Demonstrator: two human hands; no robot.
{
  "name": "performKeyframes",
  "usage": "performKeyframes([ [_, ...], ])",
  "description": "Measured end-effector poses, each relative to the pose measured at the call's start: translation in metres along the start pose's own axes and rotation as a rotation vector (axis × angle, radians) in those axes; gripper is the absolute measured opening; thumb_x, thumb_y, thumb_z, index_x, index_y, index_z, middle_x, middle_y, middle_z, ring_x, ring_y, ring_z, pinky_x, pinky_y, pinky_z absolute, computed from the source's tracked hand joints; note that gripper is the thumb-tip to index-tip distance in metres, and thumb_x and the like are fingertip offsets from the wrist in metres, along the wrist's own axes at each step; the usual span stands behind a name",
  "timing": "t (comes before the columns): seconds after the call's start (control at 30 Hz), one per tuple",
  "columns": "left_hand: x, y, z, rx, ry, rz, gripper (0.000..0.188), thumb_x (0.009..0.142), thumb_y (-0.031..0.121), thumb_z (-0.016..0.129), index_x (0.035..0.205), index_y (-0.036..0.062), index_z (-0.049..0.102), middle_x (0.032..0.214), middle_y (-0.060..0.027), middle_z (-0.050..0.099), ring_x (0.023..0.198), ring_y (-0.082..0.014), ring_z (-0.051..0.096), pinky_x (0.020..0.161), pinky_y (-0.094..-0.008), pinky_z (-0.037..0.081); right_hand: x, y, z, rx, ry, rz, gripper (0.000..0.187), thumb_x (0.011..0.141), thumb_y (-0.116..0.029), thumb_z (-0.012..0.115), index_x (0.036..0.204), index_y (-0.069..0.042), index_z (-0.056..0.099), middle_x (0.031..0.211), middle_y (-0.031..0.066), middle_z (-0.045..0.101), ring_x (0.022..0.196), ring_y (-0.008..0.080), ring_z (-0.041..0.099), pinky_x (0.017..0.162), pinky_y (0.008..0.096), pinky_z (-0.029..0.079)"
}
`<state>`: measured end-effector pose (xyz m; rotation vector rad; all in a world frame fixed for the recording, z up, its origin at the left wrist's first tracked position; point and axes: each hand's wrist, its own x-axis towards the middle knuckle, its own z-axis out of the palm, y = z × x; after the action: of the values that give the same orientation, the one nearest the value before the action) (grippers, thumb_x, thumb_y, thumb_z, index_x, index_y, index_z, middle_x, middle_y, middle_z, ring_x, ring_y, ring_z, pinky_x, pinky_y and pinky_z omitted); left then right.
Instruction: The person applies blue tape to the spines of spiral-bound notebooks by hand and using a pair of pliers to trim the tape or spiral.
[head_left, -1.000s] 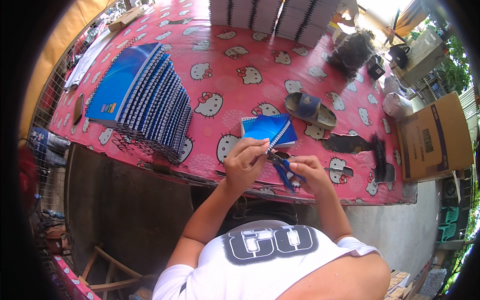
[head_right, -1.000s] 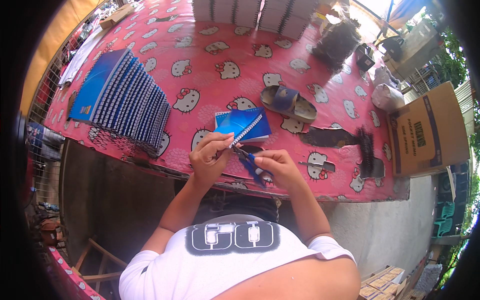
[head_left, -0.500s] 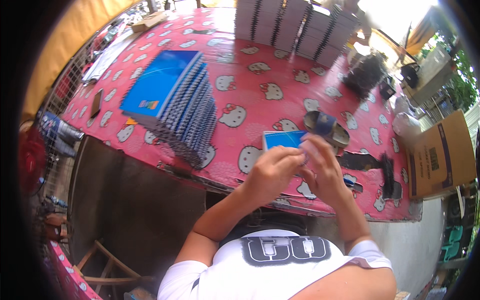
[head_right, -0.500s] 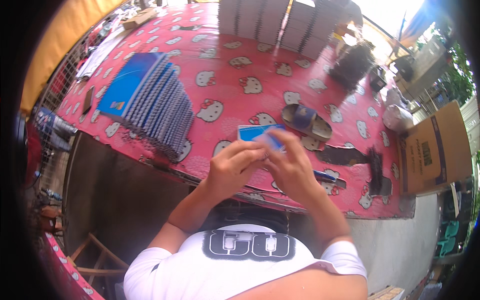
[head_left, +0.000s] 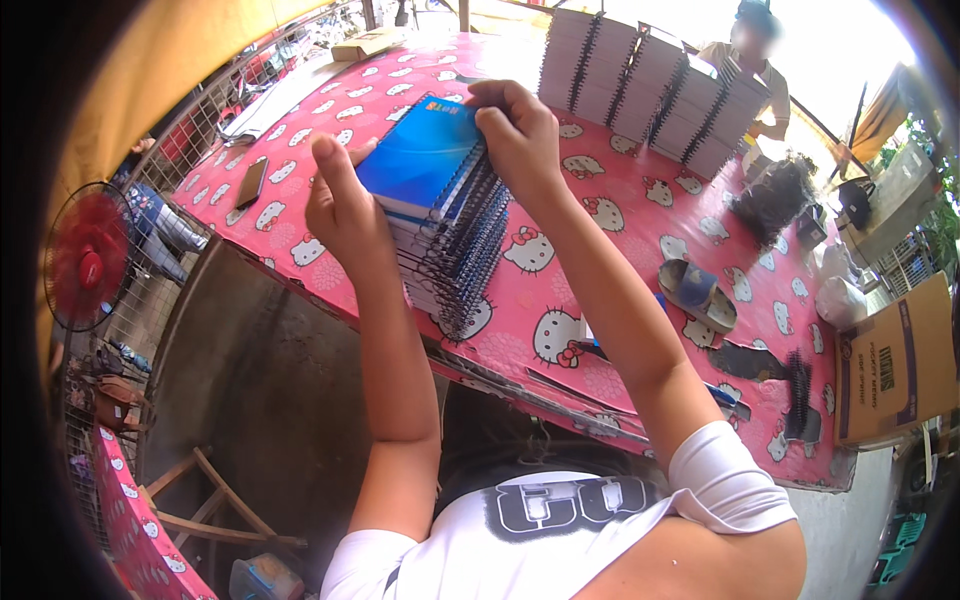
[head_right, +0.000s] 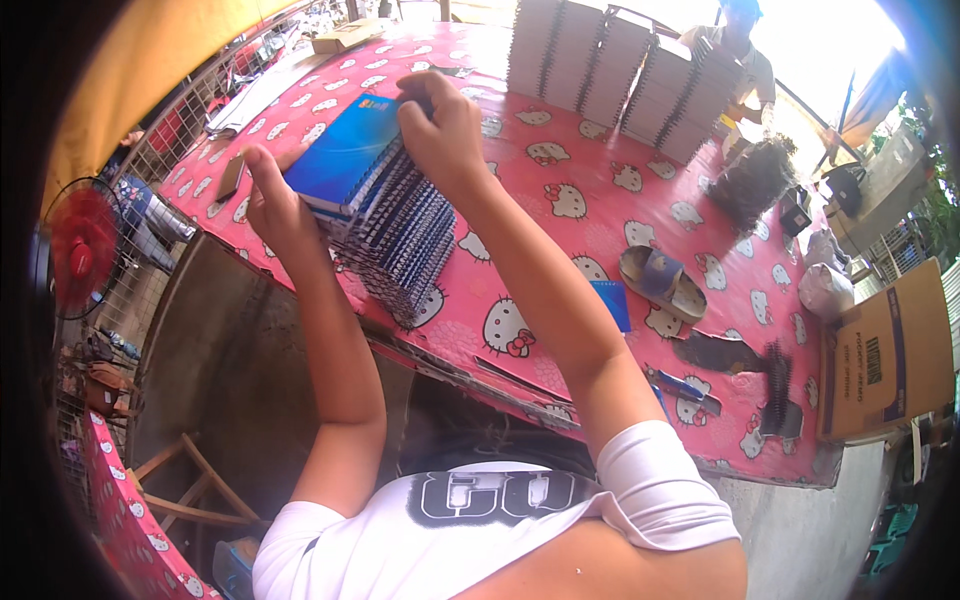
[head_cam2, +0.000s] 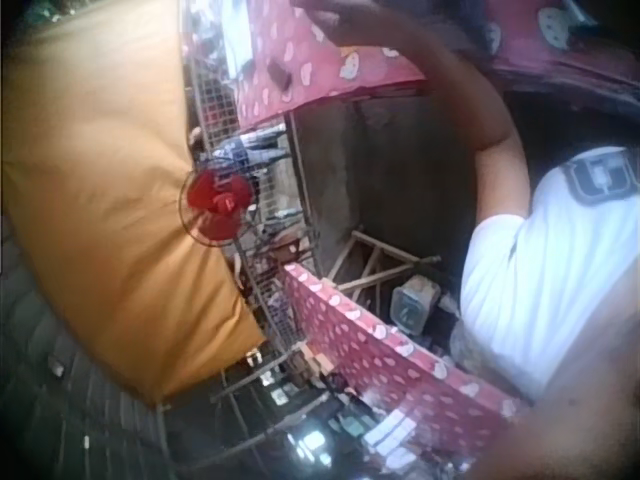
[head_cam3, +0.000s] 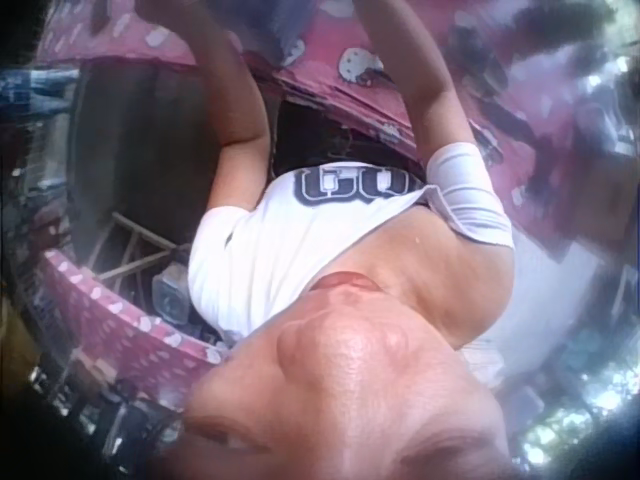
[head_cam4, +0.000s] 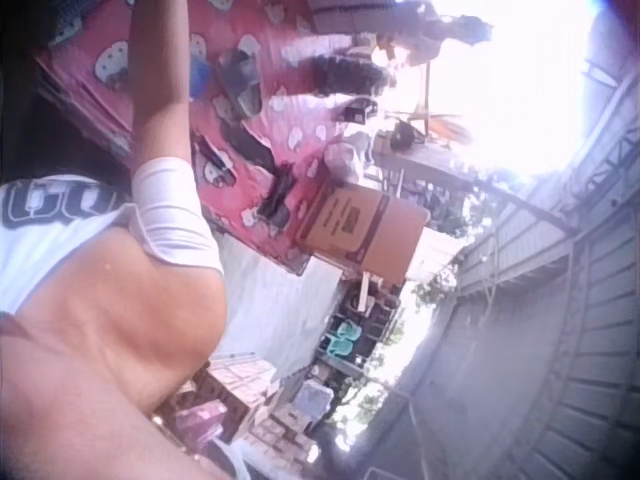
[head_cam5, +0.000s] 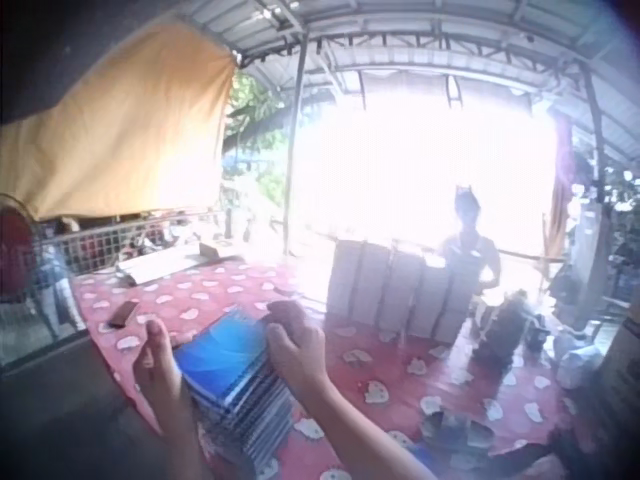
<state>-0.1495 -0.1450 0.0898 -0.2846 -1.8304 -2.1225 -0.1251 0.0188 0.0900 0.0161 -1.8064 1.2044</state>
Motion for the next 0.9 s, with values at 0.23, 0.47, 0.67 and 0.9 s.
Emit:
performKeyframes([
  [0.23,0.0,-0.011,-0.026,-0.106,0.287,0.301,0.06,0.101,0.048,0.031,0.118,-0.0042,0.055,0.113,-0.0158,0.064,0.096,-0.0226,0.062,0.083,-0.0346,0.048,-0.039,-0.025,-0.072,-0.476,-0.129,-0.481,0.039,0.082,-0.027,0.07,0.115,-0.009,0.061,0.131,0.0214,0.047,0.115,0.037,0.051,0.096,0.0455,0.043],
  [0.47,-0.12,0.016,-0.048,-0.902,-0.446,0.679,0.039,0.101,0.032,0.037,0.12,-0.0005,0.047,0.106,-0.0206,0.063,0.086,-0.0307,0.063,0.077,-0.0415,0.053,-0.173,0.013,-0.172,-0.855,-1.014,-0.006,0.04,0.068,-0.011,0.077,0.108,-0.013,0.068,0.12,0.0132,0.053,0.107,0.0332,0.054,0.086,0.0407,0.049],
  [0.67,-0.157,-0.057,0.041,-0.51,-0.726,-0.26,0.024,0.096,0.009,0.055,0.118,0.0004,0.054,0.089,-0.0094,0.066,0.073,-0.0111,0.061,0.068,-0.024,0.049,-0.161,0.021,-0.167,-0.789,-1.106,0.053,0.031,0.073,-0.01,0.071,0.104,-0.012,0.068,0.106,0.0123,0.059,0.095,0.032,0.059,0.081,0.0424,0.049],
  [0.9,-0.175,-0.143,0.055,-0.397,-0.607,-0.582,0.015,0.095,0.011,0.058,0.107,0.0026,0.06,0.085,-0.0054,0.067,0.069,-0.008,0.059,0.061,-0.021,0.047,-0.161,0.017,-0.164,-0.804,-1.109,0.104,0.023,0.077,-0.007,0.068,0.1,-0.007,0.07,0.096,0.0127,0.065,0.09,0.0329,0.062,0.079,0.0431,0.049],
])
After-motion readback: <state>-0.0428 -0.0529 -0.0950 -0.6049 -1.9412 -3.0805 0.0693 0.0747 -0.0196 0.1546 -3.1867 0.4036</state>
